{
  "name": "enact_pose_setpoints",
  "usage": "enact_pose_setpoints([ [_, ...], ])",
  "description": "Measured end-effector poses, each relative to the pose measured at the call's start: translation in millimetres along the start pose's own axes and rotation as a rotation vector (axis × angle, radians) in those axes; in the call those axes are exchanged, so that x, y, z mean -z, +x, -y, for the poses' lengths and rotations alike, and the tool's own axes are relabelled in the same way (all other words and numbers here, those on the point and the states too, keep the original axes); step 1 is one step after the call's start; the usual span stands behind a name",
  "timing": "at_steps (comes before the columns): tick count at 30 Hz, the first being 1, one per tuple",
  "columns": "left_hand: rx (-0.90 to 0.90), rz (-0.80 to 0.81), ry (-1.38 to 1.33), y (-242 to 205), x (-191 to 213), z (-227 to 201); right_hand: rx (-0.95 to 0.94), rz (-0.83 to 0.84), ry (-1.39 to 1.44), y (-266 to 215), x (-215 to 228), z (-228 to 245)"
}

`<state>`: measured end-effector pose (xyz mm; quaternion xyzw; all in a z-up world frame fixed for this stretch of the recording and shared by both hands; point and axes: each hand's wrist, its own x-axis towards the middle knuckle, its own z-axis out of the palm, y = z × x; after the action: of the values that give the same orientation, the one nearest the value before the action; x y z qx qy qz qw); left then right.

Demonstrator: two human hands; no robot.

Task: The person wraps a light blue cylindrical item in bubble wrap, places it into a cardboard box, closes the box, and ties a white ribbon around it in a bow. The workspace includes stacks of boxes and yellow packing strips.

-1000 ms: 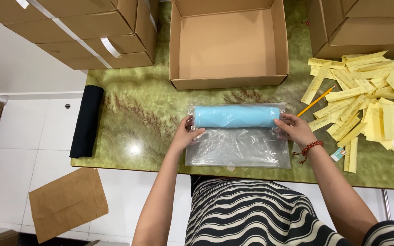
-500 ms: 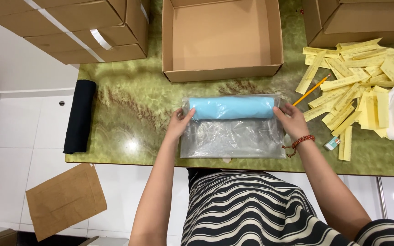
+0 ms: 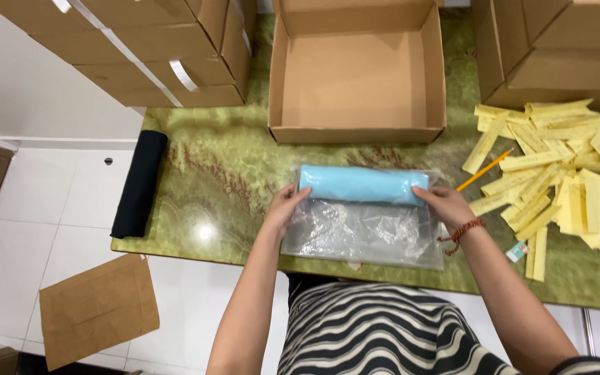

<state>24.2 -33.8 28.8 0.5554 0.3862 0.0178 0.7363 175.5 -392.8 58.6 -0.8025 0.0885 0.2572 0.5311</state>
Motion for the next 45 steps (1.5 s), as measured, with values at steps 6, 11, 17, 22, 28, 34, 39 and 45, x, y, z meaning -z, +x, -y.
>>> enact_pose_setpoints([
  [6, -0.14, -0.022, 0.016, 25.4, 12.7, -19.3, 0.073, -0.027, 0.185, 5.3, -25.7, 19.3],
  [11, -0.27, -0.01, 0.094, -16.1, -17.2, -153.3, 0.213, -0.063, 0.12, 52.5, 12.0, 101.2],
  [17, -0.321, 0.021, 0.023, 49.2, -51.8, -257.9, 0.315, -0.046, 0.18, 98.9, 18.1, 244.7],
  [22, -0.369, -0.038, 0.038, 155.4, -66.2, -268.7, 0.4, -0.094, 0.155, 208.0, -1.1, 263.3],
  [28, -0.39, -0.12, 0.18, 255.4, -78.9, -217.3, 0.309, -0.045, 0.133, 306.9, -29.0, 212.7],
  [34, -0.197, -0.12, 0.455, 327.6, -75.9, -150.1, 0.169, -0.024, 0.104, 315.5, -39.3, 195.0],
  [39, -0.258, -0.21, 0.742, 290.5, -74.8, -164.0, 0.34, -0.115, -0.556, 280.3, -36.7, 227.9],
  [45, -0.687, -0.166, 0.884, 210.5, -72.1, -175.1, 0.886, -0.443, -0.374, 276.1, 25.6, 293.2],
])
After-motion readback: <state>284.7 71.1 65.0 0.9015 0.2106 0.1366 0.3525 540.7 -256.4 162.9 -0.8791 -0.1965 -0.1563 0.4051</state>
